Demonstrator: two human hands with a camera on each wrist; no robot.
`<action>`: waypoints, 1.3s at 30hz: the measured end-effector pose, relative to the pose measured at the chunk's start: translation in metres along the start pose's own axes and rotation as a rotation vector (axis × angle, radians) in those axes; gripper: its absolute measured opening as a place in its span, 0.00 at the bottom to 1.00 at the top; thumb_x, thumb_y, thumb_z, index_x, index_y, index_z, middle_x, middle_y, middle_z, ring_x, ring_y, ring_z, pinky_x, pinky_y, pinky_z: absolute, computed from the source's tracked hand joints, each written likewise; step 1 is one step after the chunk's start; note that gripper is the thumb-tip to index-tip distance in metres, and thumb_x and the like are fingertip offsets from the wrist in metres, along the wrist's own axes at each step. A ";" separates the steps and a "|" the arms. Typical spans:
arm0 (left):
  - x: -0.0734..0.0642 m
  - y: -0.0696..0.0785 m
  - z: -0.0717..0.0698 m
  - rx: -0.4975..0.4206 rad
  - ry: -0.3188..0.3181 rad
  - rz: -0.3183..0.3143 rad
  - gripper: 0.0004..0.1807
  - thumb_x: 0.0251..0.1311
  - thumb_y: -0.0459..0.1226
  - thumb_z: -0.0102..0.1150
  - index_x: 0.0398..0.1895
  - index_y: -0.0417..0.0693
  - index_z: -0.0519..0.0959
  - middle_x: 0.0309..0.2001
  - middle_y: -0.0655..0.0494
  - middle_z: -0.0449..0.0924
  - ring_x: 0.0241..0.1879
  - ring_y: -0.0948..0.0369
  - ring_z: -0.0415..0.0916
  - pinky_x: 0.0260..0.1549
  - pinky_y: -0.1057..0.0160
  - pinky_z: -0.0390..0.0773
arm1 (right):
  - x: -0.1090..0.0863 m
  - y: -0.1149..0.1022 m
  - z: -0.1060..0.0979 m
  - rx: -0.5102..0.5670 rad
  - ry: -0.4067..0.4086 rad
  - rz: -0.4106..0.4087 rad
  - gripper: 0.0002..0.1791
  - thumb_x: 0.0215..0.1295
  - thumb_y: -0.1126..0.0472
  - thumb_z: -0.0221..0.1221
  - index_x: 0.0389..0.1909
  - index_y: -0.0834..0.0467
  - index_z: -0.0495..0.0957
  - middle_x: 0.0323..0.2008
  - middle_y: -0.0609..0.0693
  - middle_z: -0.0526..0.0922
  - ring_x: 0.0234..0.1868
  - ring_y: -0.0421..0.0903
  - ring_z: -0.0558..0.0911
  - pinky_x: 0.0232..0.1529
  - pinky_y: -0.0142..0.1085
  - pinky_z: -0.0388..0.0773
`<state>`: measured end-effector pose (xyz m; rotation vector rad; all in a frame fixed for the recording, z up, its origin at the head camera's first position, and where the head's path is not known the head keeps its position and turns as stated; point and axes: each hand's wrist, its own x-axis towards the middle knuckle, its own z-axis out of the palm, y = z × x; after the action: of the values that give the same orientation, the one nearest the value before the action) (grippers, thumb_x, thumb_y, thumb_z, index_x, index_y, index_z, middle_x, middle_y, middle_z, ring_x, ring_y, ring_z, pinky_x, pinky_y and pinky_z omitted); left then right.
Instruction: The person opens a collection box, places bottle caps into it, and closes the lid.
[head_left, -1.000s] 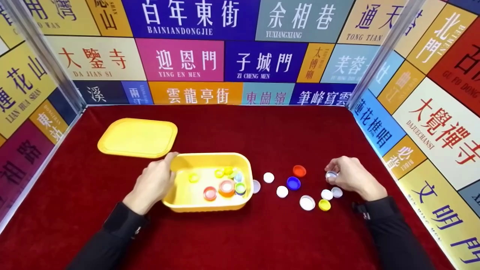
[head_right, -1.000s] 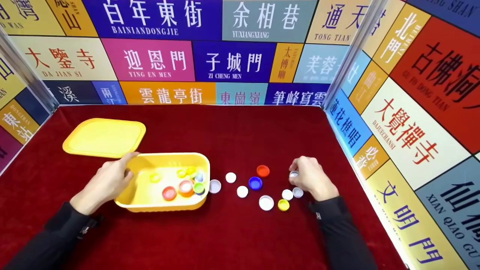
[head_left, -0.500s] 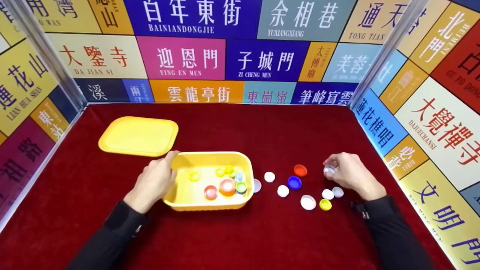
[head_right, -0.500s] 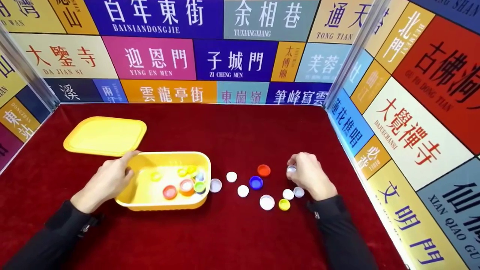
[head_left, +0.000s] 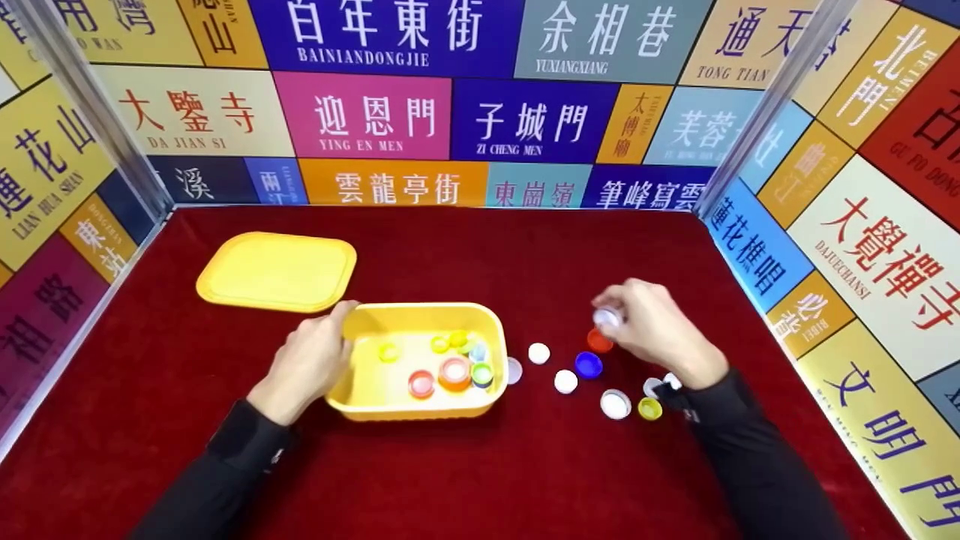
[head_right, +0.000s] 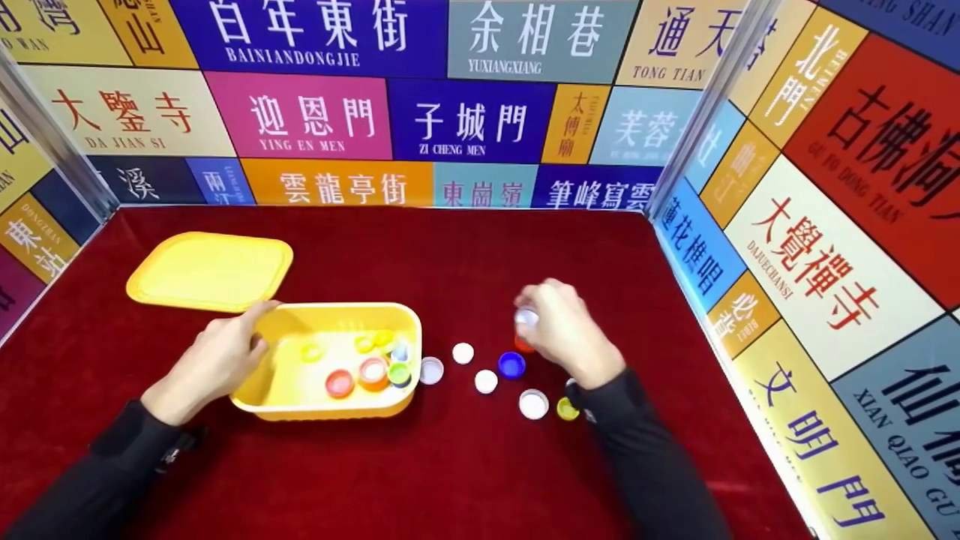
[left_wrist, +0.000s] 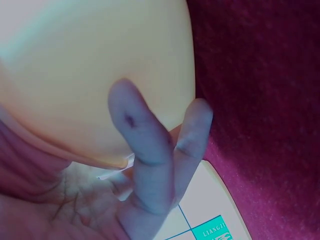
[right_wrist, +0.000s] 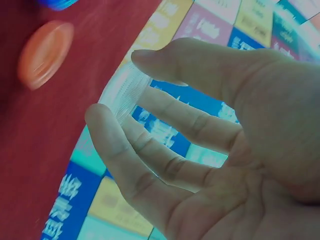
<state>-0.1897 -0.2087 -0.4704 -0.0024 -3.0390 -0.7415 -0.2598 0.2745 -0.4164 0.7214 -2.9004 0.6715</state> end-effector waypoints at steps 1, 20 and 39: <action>0.000 0.000 0.000 0.002 -0.003 0.000 0.31 0.85 0.33 0.56 0.88 0.51 0.71 0.68 0.29 0.87 0.48 0.36 0.91 0.33 0.43 0.86 | 0.004 -0.007 0.002 0.003 0.001 -0.016 0.16 0.71 0.69 0.66 0.55 0.66 0.94 0.46 0.62 0.93 0.46 0.57 0.90 0.51 0.53 0.89; 0.002 0.002 -0.002 0.000 -0.028 -0.019 0.31 0.87 0.35 0.55 0.89 0.51 0.69 0.73 0.30 0.85 0.51 0.36 0.91 0.34 0.44 0.87 | 0.089 -0.154 0.069 0.003 -0.173 -0.383 0.14 0.69 0.66 0.77 0.53 0.64 0.94 0.48 0.62 0.94 0.51 0.61 0.88 0.56 0.55 0.89; 0.001 0.000 -0.001 -0.003 -0.018 0.000 0.32 0.84 0.34 0.54 0.88 0.50 0.71 0.66 0.30 0.88 0.47 0.34 0.91 0.31 0.40 0.87 | 0.101 -0.232 0.121 -0.173 -0.496 -0.536 0.20 0.77 0.60 0.73 0.66 0.59 0.90 0.61 0.57 0.93 0.56 0.51 0.88 0.57 0.42 0.89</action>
<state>-0.1904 -0.2087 -0.4694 -0.0097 -3.0544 -0.7500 -0.2384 -0.0059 -0.4157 1.7538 -2.8751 0.1926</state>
